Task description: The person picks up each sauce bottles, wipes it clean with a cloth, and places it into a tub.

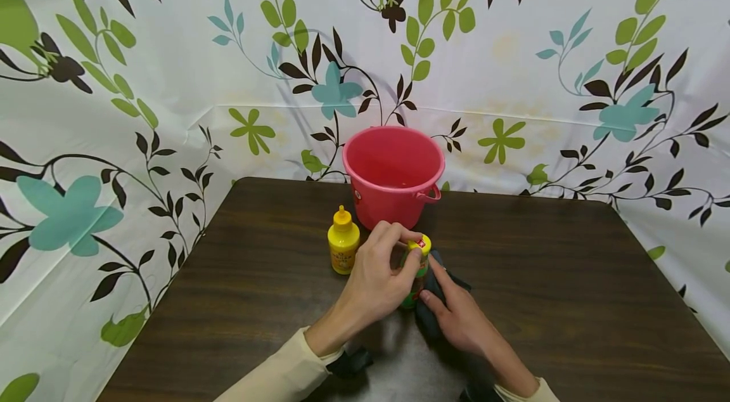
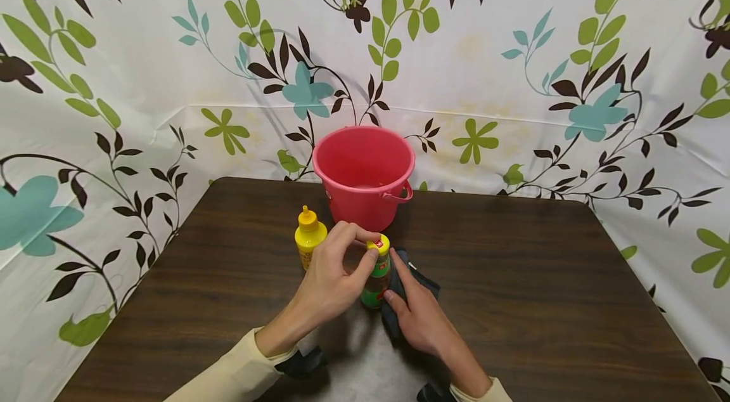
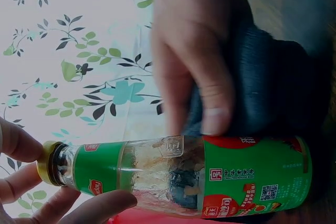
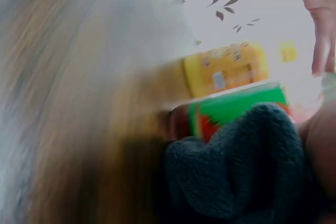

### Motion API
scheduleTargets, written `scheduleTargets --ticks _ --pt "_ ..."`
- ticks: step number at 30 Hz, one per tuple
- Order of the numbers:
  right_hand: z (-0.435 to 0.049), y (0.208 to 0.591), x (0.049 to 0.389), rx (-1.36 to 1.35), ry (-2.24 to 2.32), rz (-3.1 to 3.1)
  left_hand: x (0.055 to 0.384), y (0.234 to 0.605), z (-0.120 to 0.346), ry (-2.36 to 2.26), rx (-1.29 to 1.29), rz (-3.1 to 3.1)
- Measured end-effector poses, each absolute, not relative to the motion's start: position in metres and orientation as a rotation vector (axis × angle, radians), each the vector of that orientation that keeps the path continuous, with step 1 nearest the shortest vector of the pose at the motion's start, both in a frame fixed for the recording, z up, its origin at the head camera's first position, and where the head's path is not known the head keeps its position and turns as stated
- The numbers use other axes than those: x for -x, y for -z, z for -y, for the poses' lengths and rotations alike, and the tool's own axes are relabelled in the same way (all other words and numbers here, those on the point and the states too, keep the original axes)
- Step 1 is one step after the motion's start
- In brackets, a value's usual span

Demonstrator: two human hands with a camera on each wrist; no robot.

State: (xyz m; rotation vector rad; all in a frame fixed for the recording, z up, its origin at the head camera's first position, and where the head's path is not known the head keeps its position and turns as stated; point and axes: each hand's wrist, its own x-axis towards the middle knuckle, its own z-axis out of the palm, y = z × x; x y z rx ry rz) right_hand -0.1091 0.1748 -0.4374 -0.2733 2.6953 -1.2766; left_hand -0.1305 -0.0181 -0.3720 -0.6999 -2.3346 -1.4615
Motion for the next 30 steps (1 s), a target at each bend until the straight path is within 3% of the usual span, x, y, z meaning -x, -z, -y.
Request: scheduleTargets --ticks 17,30 --pt "-0.168 0.390 0.101 0.194 1.876 -2.518 0.129 0.374 0.018 1.369 0.727 2.337" --pt "-0.170 0.361 0.092 0.245 1.956 -2.587 0.129 0.374 0.020 1.322 0.724 2.334"
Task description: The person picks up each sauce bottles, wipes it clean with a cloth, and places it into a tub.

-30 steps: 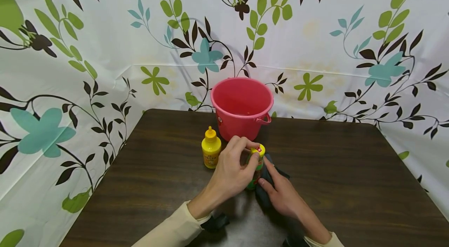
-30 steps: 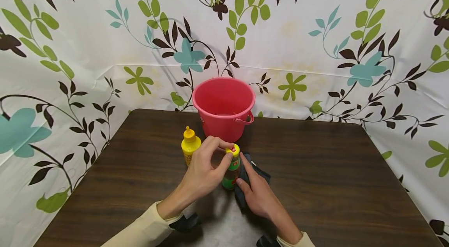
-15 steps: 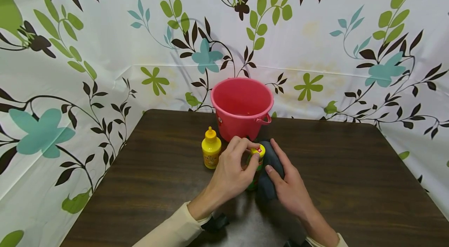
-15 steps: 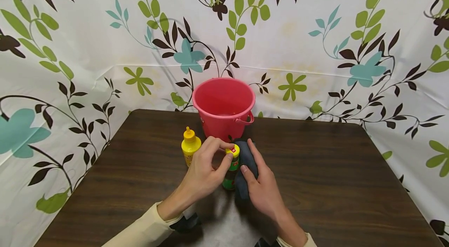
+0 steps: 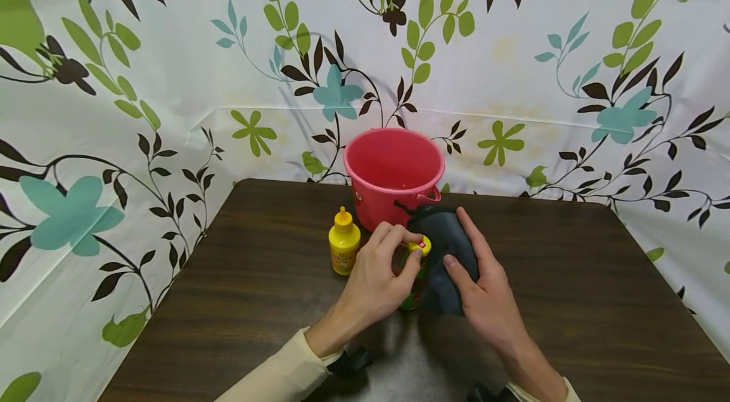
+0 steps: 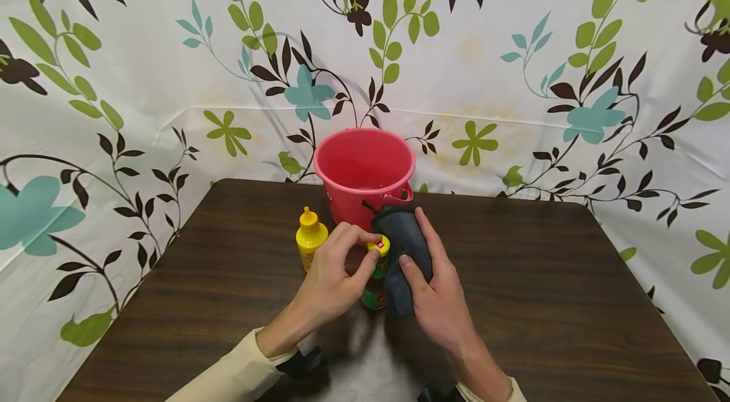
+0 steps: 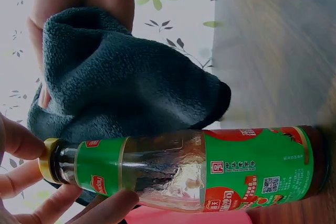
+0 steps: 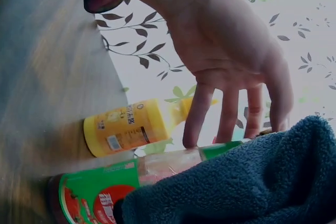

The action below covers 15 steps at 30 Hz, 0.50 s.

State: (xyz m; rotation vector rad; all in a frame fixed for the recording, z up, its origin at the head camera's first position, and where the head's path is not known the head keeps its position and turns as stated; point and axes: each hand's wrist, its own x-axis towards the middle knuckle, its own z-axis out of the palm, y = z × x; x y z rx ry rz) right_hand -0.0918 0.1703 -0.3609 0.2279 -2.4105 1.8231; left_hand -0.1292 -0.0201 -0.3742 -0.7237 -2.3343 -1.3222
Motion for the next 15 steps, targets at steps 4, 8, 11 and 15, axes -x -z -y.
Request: scheduleTargets --ticks 4,8,11,15 --pt "-0.176 0.358 0.090 -0.214 -1.825 2.410 0.129 0.374 0.020 1.345 0.714 2.345" --pt "-0.186 0.359 0.088 -0.168 -1.817 2.427 0.129 0.374 0.021 1.376 0.705 2.359" --pt "-0.196 0.360 0.088 -0.135 -1.783 2.445 0.129 0.374 0.021 1.397 0.703 2.370" --pt "-0.213 0.361 0.087 -0.089 -1.662 2.488 0.130 0.374 0.021 1.405 0.704 2.380"
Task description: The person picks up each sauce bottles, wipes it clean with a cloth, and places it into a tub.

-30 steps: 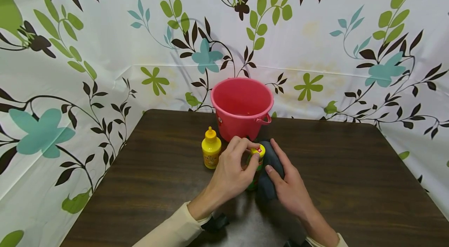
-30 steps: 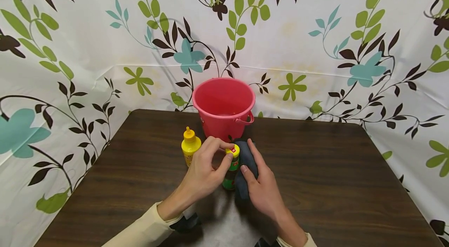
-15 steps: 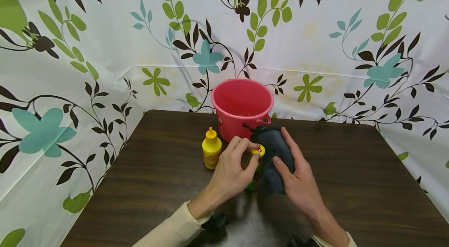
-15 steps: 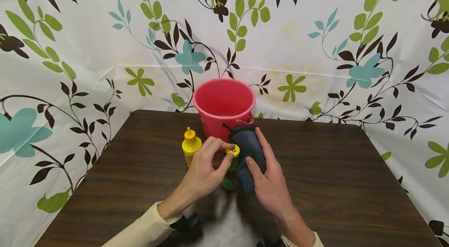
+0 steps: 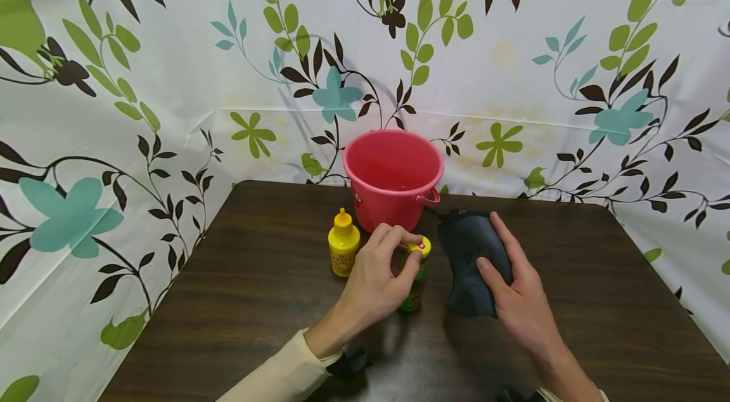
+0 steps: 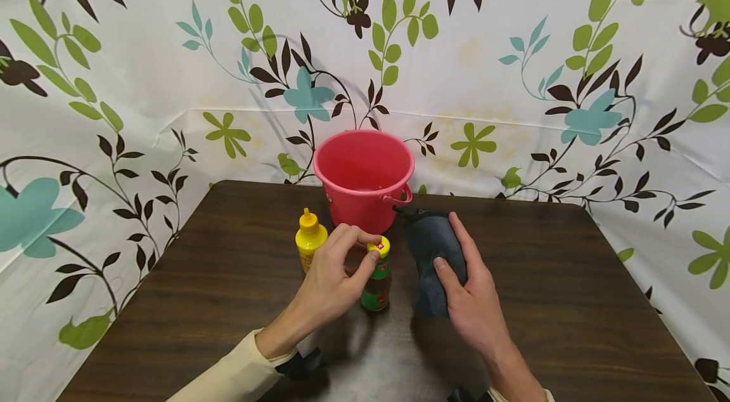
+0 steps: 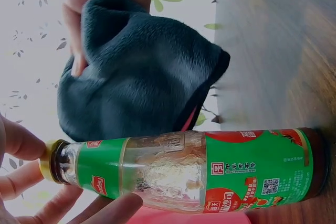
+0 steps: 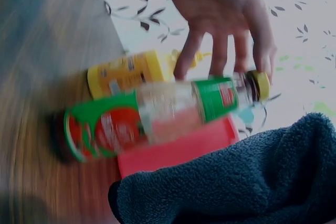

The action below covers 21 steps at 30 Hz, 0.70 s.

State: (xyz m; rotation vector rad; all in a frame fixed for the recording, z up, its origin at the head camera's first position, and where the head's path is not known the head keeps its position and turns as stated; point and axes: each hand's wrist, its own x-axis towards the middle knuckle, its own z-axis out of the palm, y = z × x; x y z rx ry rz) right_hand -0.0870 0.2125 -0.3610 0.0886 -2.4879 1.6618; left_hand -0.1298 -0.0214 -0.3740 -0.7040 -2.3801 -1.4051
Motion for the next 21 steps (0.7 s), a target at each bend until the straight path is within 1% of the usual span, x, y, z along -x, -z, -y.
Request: scheduleTargets --ticks 8,21 --pt "-0.259 0.364 0.083 0.091 -1.487 2.558 0.131 0.374 0.021 1.392 0.712 2.373" --pt "-0.343 0.370 0.069 0.476 -1.230 2.628 0.132 0.373 0.021 1.381 0.709 2.379"
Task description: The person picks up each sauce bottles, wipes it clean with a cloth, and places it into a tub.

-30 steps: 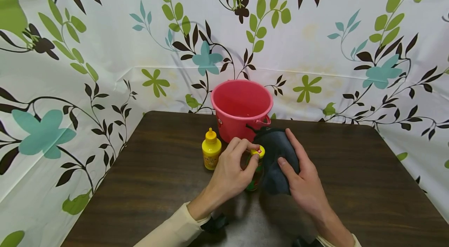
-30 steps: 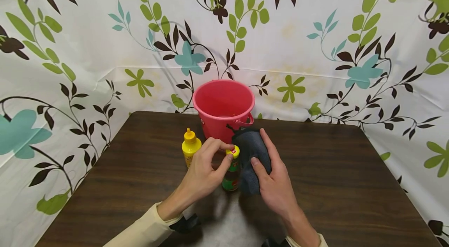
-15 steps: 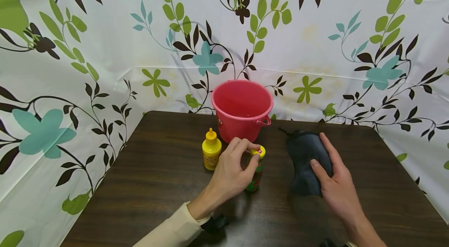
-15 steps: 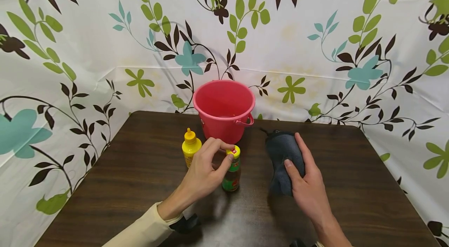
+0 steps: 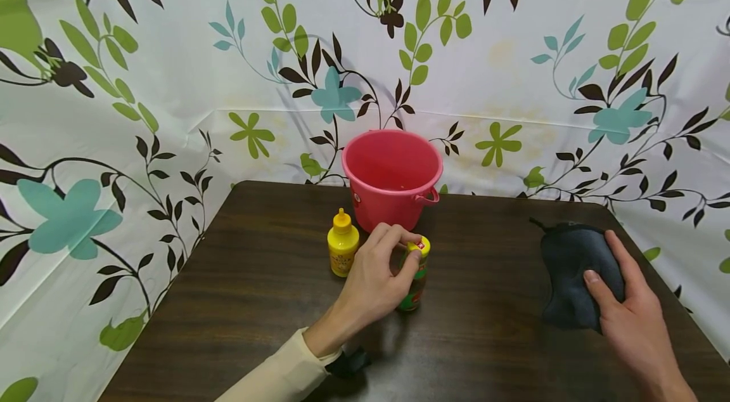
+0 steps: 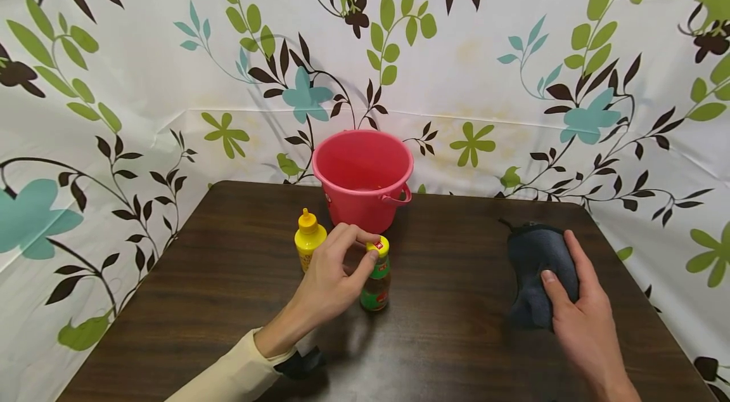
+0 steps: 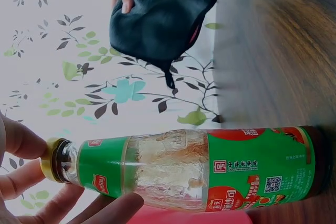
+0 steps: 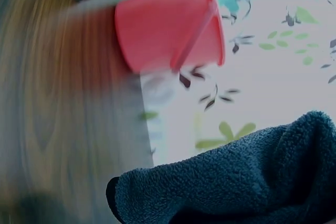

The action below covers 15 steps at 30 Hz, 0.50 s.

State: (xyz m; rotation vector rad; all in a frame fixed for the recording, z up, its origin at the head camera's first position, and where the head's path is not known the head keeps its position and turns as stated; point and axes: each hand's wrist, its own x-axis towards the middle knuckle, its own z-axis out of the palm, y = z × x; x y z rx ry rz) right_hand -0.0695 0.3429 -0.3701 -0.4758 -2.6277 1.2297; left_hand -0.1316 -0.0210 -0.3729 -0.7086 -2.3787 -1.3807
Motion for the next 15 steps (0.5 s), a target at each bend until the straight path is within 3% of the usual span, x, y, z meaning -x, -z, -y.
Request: scheduleTargets --ticks 15 --pt "-0.396 0.397 0.067 0.622 -0.769 2.850 0.131 0.372 0.021 1.386 0.699 2.396"
